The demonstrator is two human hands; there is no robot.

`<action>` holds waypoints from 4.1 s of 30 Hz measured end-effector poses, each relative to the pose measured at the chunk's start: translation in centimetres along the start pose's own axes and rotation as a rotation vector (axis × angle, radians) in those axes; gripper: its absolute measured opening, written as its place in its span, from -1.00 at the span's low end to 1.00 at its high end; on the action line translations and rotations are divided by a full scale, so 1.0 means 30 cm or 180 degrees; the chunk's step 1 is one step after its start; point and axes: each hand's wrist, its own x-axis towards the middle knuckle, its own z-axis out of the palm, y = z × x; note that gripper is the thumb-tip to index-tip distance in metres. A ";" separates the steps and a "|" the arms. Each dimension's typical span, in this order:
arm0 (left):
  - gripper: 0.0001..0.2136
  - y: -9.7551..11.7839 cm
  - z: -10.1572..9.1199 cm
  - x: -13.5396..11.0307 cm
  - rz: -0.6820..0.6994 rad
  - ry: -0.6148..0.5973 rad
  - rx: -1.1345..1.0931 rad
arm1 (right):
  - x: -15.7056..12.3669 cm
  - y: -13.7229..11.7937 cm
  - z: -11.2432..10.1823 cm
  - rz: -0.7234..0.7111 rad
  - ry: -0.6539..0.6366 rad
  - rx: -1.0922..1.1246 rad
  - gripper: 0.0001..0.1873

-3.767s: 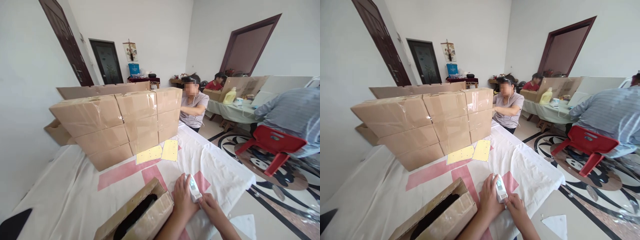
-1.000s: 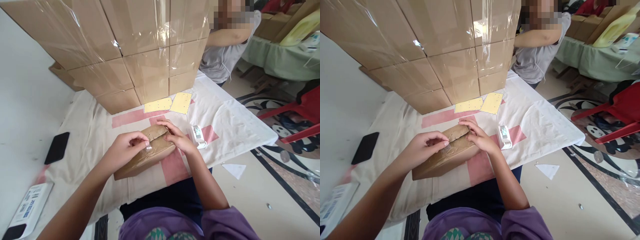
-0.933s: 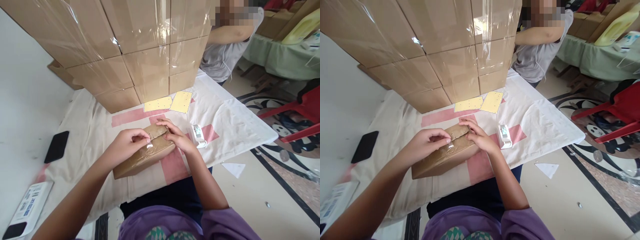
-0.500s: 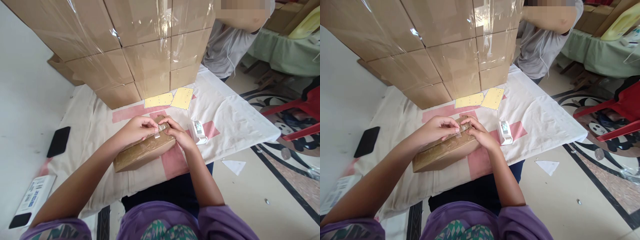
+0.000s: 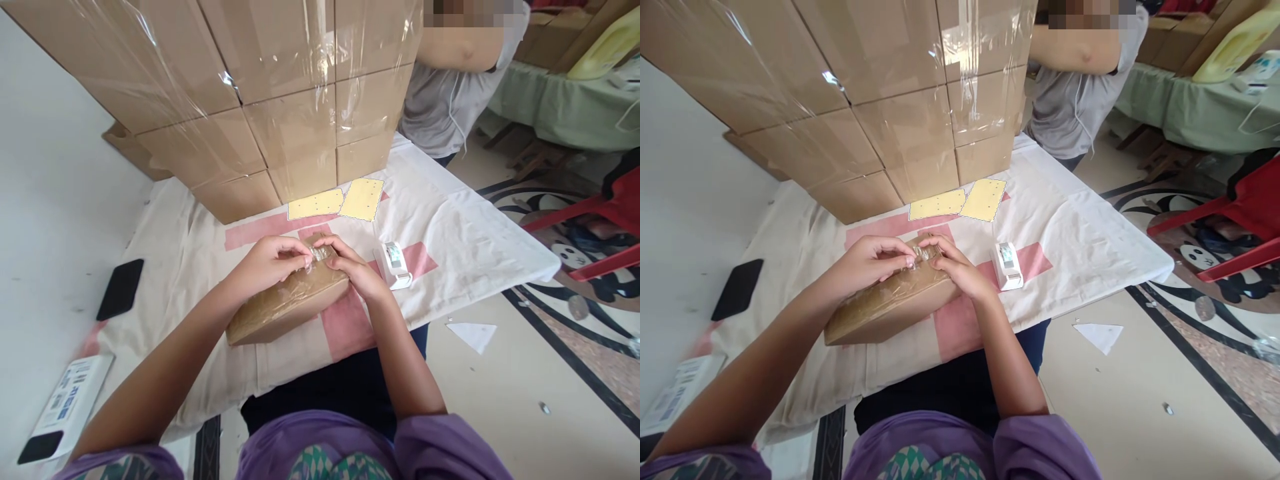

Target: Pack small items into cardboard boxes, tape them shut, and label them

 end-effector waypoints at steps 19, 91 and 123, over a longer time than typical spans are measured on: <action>-0.88 0.045 0.048 -0.006 0.0193 0.0108 0.1078 | -0.002 0.007 0.002 0.0018 0.0032 0.0199 -0.58; -0.54 -0.021 0.038 0.038 -0.0333 -0.0127 0.1720 | -0.019 -0.003 0.021 -0.0053 0.0193 0.0357 -0.55; -0.54 -0.028 0.042 0.046 -0.0319 -0.0145 0.1797 | -0.020 0.010 0.026 -0.0049 0.0297 0.0393 -0.54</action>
